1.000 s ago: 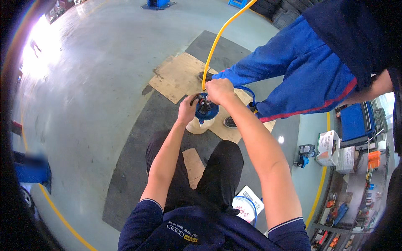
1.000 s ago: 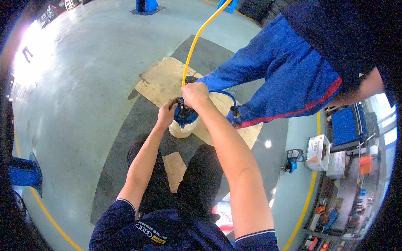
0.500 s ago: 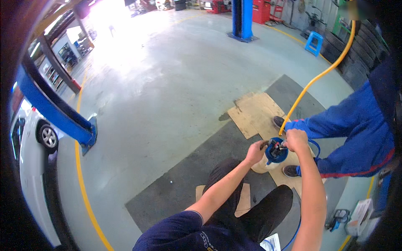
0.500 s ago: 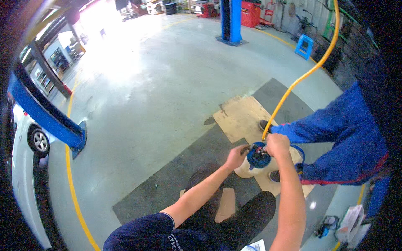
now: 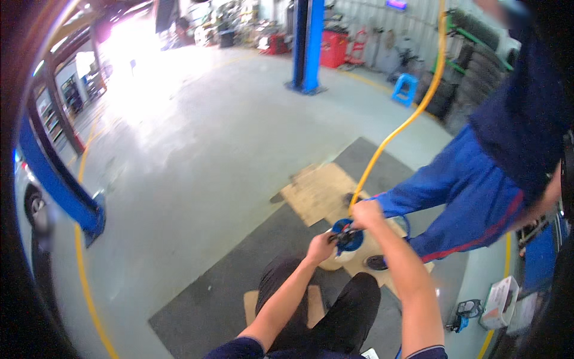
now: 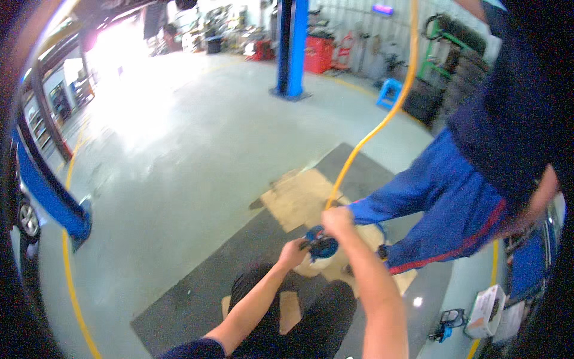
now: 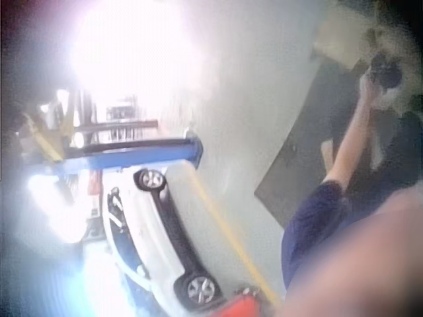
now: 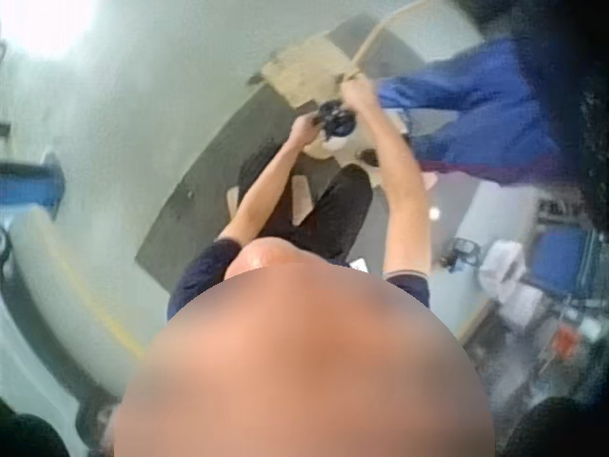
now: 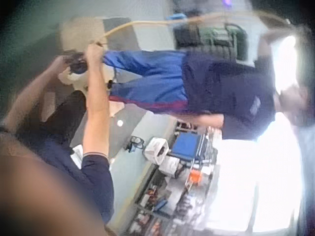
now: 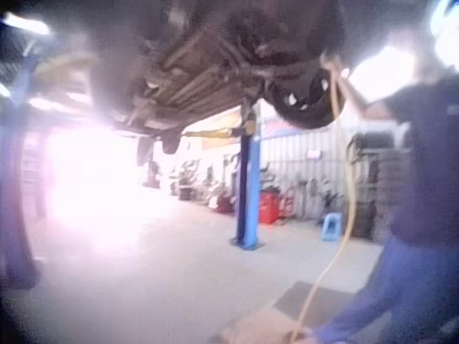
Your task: The person sits on the floor and assembles a mechanical device, likely a fluid transfer pump, by connecting a yellow hose and a blue hose to a white container. They manipulate the internal components and tighten connections with their hands.
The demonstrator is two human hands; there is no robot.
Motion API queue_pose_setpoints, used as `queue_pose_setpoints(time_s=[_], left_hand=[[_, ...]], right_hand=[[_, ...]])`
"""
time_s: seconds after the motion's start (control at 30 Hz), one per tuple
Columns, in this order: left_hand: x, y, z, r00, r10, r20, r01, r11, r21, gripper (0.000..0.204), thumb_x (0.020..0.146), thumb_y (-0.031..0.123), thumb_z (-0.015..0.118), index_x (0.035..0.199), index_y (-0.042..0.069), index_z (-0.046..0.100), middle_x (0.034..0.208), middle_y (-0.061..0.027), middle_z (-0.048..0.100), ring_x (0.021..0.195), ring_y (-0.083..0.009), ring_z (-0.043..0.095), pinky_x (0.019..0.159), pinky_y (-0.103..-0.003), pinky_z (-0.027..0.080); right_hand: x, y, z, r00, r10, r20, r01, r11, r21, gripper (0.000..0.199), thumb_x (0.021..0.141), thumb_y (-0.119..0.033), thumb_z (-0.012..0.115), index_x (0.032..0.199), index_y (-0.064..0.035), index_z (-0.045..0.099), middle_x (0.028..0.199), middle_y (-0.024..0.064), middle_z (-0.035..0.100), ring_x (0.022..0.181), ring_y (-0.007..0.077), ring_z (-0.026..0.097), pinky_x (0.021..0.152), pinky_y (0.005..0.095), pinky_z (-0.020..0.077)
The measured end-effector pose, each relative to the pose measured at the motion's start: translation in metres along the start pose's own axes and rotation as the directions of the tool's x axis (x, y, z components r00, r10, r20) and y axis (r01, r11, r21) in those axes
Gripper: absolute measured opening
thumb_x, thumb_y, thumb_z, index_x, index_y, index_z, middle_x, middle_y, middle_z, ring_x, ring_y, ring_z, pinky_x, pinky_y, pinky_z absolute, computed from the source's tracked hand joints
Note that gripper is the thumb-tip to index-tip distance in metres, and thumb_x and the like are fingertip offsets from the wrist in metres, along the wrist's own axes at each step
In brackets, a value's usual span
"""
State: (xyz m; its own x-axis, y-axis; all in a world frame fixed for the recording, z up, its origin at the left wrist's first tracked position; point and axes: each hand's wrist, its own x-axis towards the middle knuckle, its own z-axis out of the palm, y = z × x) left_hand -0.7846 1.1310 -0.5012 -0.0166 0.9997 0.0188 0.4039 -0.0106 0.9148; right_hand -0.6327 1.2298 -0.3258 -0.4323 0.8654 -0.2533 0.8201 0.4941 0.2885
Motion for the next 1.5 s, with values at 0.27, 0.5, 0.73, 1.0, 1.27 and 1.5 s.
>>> queue_pose_setpoints(time_s=[0.27, 0.5, 0.73, 1.0, 1.27, 1.5], left_hand=[[-0.006, 0.006, 0.009, 0.992, 0.074, -0.098, -0.063, 0.992, 0.109, 0.034, 0.090, 0.032, 0.078, 0.115, 0.008, 0.080, 0.086, -0.0190, 0.077, 0.083, -0.0364, 0.076, 0.077, -0.044, 0.059], [-0.012, 0.018, 0.015, 0.990, 0.086, -0.111, -0.074, 0.991, 0.108, 0.037, 0.090, 0.035, 0.081, 0.112, 0.005, 0.081, 0.090, -0.0197, 0.078, 0.086, -0.0337, 0.078, 0.078, -0.041, 0.060], [-0.008, 0.007, 0.010, 0.986, 0.144, -0.090, -0.124, 0.973, 0.196, 0.039, 0.092, 0.035, 0.080, 0.112, 0.002, 0.080, 0.095, -0.0205, 0.079, 0.092, -0.0351, 0.079, 0.081, -0.041, 0.060], [-0.014, 0.009, 0.010, 0.989, 0.133, -0.063, -0.119, 0.974, 0.191, 0.041, 0.091, 0.035, 0.082, 0.114, 0.001, 0.080, 0.091, -0.0186, 0.079, 0.083, -0.0315, 0.078, 0.078, -0.039, 0.059], [-0.018, 0.019, 0.003, 0.997, 0.074, 0.029, -0.076, 0.994, 0.080, 0.046, 0.093, 0.037, 0.083, 0.118, -0.001, 0.078, 0.097, -0.0204, 0.080, 0.091, -0.0287, 0.078, 0.083, -0.042, 0.059], [-0.016, 0.018, 0.005, 0.997, 0.076, 0.028, -0.077, 0.996, 0.053, 0.037, 0.092, 0.023, 0.080, 0.121, -0.001, 0.077, 0.087, -0.0148, 0.080, 0.076, -0.0179, 0.075, 0.074, -0.035, 0.058]], right_hand=[[0.003, -0.005, 0.009, 0.998, 0.050, 0.035, -0.051, 0.998, 0.043, 0.034, 0.072, -0.030, 0.090, 0.103, -0.0162, 0.085, 0.107, 0.0063, 0.082, 0.099, 0.0264, 0.080, 0.079, 0.0418, 0.0641], [0.001, -0.002, 0.021, 0.997, 0.081, 0.022, -0.082, 0.995, 0.055, 0.033, 0.074, -0.027, 0.089, 0.106, -0.0192, 0.085, 0.109, 0.0035, 0.082, 0.103, 0.0237, 0.079, 0.078, 0.0398, 0.0630], [0.000, -0.009, 0.018, 0.993, 0.122, -0.005, -0.120, 0.983, 0.138, 0.032, 0.076, -0.023, 0.087, 0.107, -0.0189, 0.085, 0.107, 0.0019, 0.083, 0.102, 0.0233, 0.079, 0.075, 0.0391, 0.0617], [-0.010, -0.011, 0.013, 0.991, 0.130, -0.029, -0.123, 0.977, 0.174, 0.032, 0.077, -0.023, 0.088, 0.109, -0.0189, 0.085, 0.107, 0.0024, 0.083, 0.103, 0.0247, 0.079, 0.077, 0.0396, 0.0623], [0.002, -0.006, 0.034, 0.983, 0.150, -0.109, -0.128, 0.974, 0.189, 0.025, 0.072, -0.026, 0.089, 0.096, -0.0195, 0.087, 0.098, 0.0039, 0.083, 0.096, 0.0253, 0.080, 0.068, 0.0422, 0.0599], [0.011, -0.006, 0.046, 0.978, 0.148, -0.148, -0.123, 0.978, 0.169, 0.021, 0.072, -0.025, 0.088, 0.092, -0.0180, 0.087, 0.089, 0.0054, 0.082, 0.091, 0.0261, 0.080, 0.064, 0.0422, 0.0584]])
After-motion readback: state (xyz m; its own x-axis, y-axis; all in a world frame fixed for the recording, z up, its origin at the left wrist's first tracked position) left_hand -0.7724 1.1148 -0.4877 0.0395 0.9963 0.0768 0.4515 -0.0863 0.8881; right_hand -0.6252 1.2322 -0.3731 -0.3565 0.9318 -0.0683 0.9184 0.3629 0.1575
